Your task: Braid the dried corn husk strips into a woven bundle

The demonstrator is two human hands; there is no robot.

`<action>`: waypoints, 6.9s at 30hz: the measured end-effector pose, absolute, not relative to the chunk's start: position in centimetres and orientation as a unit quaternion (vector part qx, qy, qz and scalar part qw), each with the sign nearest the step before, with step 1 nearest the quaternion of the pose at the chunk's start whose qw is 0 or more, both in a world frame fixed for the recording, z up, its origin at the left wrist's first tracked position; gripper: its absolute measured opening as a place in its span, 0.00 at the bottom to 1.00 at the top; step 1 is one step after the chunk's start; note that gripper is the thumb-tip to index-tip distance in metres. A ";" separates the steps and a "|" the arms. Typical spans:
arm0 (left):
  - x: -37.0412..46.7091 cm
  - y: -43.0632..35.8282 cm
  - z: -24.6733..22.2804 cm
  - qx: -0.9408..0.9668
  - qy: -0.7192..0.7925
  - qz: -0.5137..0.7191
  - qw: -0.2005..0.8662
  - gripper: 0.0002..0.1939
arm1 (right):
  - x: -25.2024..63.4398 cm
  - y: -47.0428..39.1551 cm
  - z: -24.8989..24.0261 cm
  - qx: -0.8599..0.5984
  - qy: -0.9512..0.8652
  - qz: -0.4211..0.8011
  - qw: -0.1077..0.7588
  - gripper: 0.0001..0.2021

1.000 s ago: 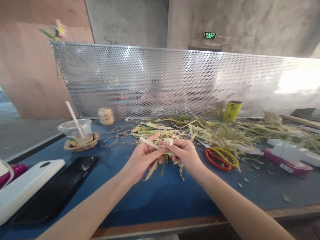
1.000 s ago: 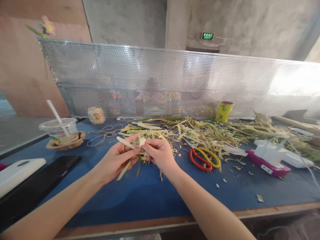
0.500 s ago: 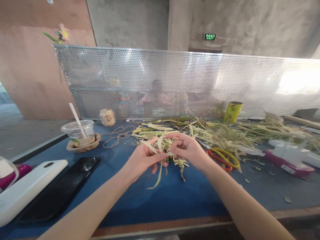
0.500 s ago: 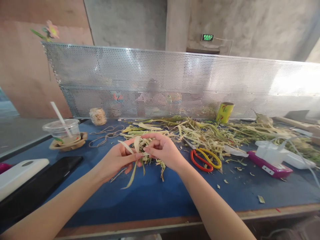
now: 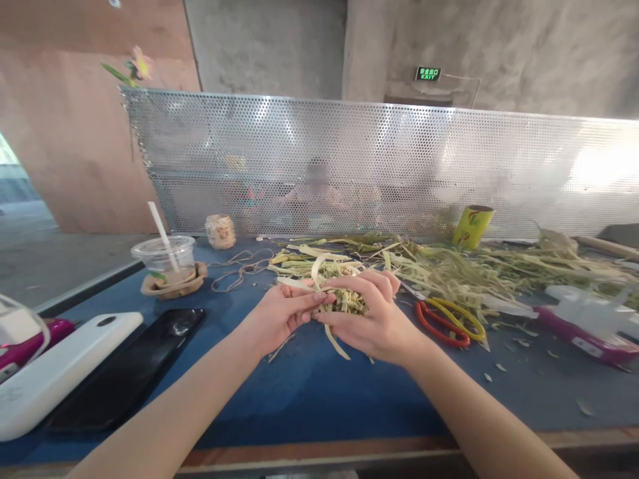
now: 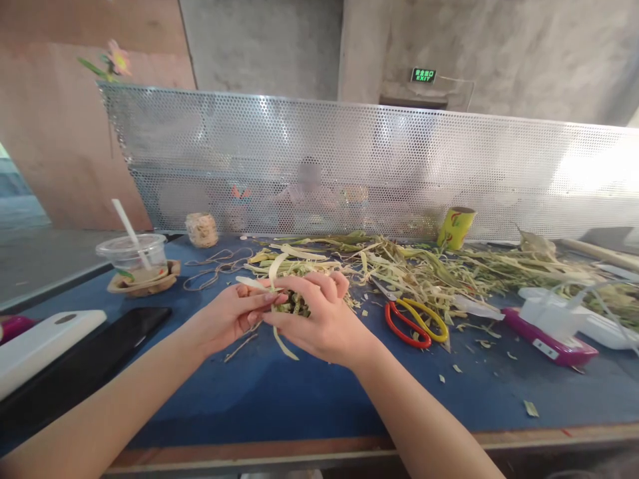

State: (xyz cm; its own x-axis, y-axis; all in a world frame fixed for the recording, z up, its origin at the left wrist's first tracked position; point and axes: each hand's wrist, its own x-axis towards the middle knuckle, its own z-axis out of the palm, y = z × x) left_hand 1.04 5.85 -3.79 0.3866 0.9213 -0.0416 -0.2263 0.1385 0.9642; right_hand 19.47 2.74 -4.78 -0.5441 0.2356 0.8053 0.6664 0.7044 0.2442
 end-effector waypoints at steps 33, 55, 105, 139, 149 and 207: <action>0.8 6.0 -4.2 0.617 0.371 0.530 0.447 0.41 | 18.3 4.1 -5.2 -0.450 -0.805 0.062 0.381 0.09; 0.9 5.7 -4.2 0.662 0.417 0.442 0.438 0.52 | 18.9 2.6 -4.4 -0.301 -0.878 -0.229 0.293 0.10; 1.9 4.5 -4.2 0.608 0.374 0.443 0.542 0.42 | 17.5 4.8 -5.5 -0.403 -0.582 0.399 0.582 0.15; 2.0 4.5 -3.6 0.551 0.323 0.439 0.632 0.24 | 17.3 3.8 -6.2 -0.397 -0.700 0.193 0.561 0.07; 1.7 4.5 -3.6 0.582 0.390 0.436 0.565 0.53 | 17.9 3.7 -5.8 -0.319 -0.805 0.076 0.495 0.07; 1.6 4.6 -3.8 0.650 0.402 0.386 0.516 0.44 | 18.9 3.7 -4.5 -0.311 -0.822 0.040 0.476 0.05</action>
